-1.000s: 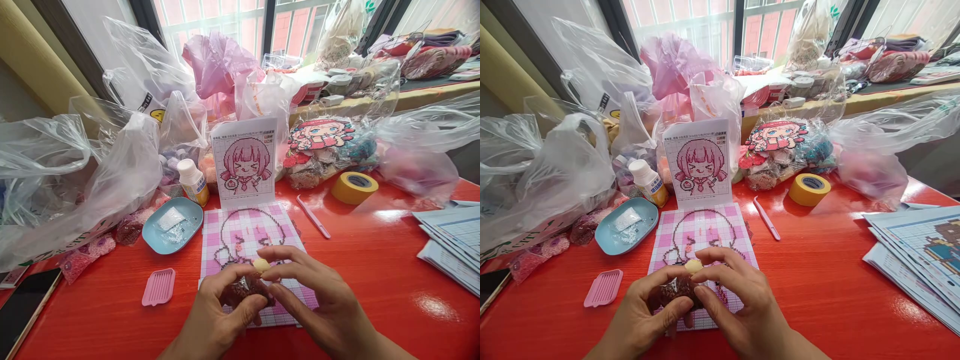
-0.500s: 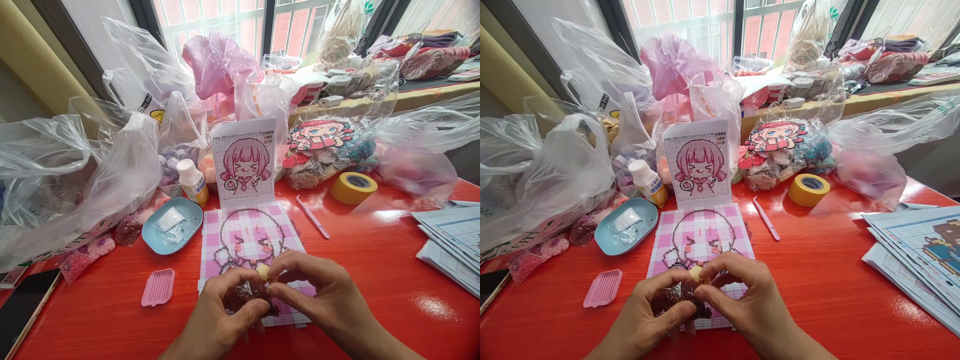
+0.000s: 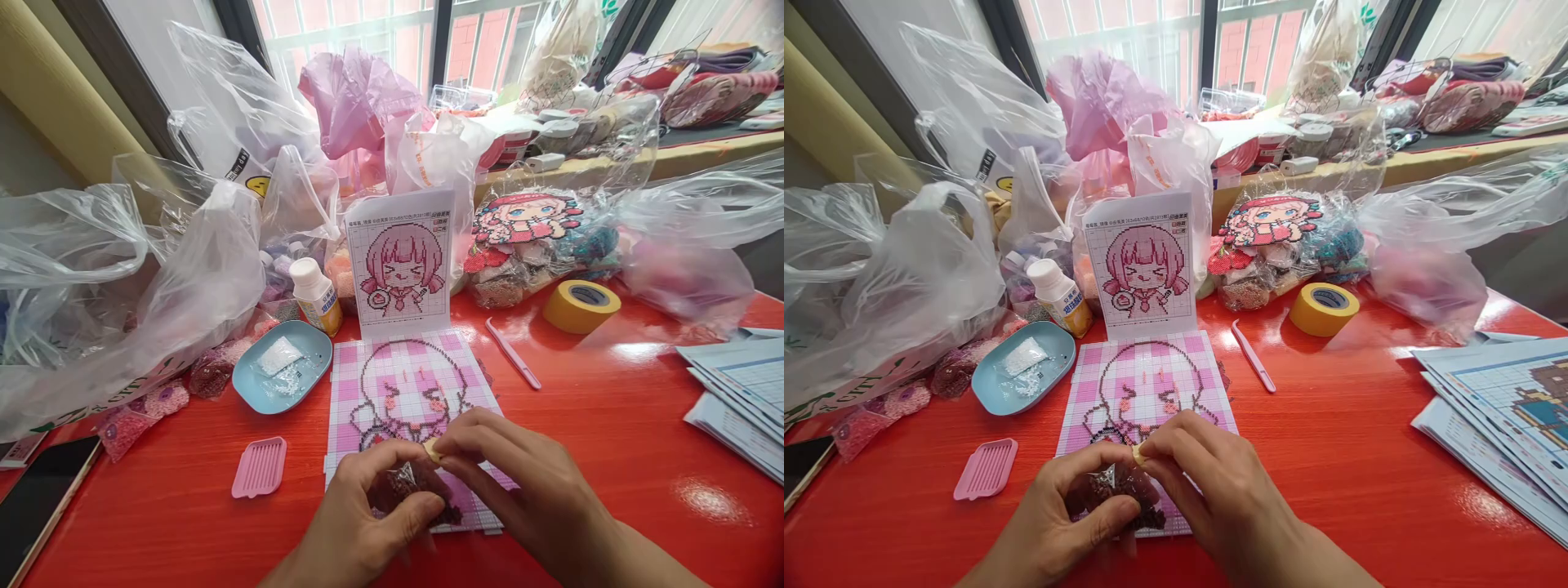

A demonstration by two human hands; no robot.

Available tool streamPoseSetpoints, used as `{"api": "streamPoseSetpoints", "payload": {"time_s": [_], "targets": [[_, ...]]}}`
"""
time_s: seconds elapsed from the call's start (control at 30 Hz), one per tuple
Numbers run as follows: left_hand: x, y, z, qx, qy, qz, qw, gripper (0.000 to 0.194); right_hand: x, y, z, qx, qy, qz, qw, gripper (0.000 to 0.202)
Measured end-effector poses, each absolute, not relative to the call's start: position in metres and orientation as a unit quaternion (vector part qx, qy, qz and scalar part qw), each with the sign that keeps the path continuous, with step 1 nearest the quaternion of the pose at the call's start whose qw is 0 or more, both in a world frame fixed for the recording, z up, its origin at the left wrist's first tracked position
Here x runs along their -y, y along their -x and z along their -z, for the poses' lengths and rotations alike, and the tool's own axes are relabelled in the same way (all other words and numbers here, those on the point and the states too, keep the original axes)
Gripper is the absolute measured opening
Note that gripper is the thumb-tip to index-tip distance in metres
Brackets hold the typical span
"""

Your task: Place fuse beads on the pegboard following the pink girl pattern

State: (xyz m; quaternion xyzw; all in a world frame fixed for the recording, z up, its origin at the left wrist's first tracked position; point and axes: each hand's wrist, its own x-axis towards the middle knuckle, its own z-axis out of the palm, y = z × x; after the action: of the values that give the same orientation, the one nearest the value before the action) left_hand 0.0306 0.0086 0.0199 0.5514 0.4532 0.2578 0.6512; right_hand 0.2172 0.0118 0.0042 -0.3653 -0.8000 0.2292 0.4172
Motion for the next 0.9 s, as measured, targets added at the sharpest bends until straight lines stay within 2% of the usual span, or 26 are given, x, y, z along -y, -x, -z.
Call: {"api": "streamPoseSetpoints", "payload": {"time_s": [0.17, 0.37, 0.57, 0.7, 0.9], "targets": [[-0.009, -0.031, -0.022, -0.449, -0.534, -0.262, 0.667, 0.021, -0.007, -0.226, 0.006, 0.857, 0.347, -0.232, 0.302, 0.020], [-0.009, -0.031, -0.019, -0.426, -0.525, -0.277, 0.683, 0.025, -0.003, -0.223, 0.007, 0.866, 0.375, -0.181, 0.275, 0.019], [-0.008, -0.032, -0.017, -0.423, -0.519, -0.290, 0.684, 0.025, -0.006, -0.215, 0.008, 0.834, 0.398, -0.169, 0.343, 0.014], [-0.005, -0.033, -0.015, -0.402, -0.517, -0.303, 0.693, 0.023, -0.007, -0.211, 0.002, 0.797, 0.425, -0.169, 0.395, 0.019], [-0.007, -0.030, -0.017, -0.391, -0.455, -0.343, 0.723, 0.026, -0.012, -0.217, -0.011, 0.701, 0.489, -0.248, 0.456, 0.026]]}}
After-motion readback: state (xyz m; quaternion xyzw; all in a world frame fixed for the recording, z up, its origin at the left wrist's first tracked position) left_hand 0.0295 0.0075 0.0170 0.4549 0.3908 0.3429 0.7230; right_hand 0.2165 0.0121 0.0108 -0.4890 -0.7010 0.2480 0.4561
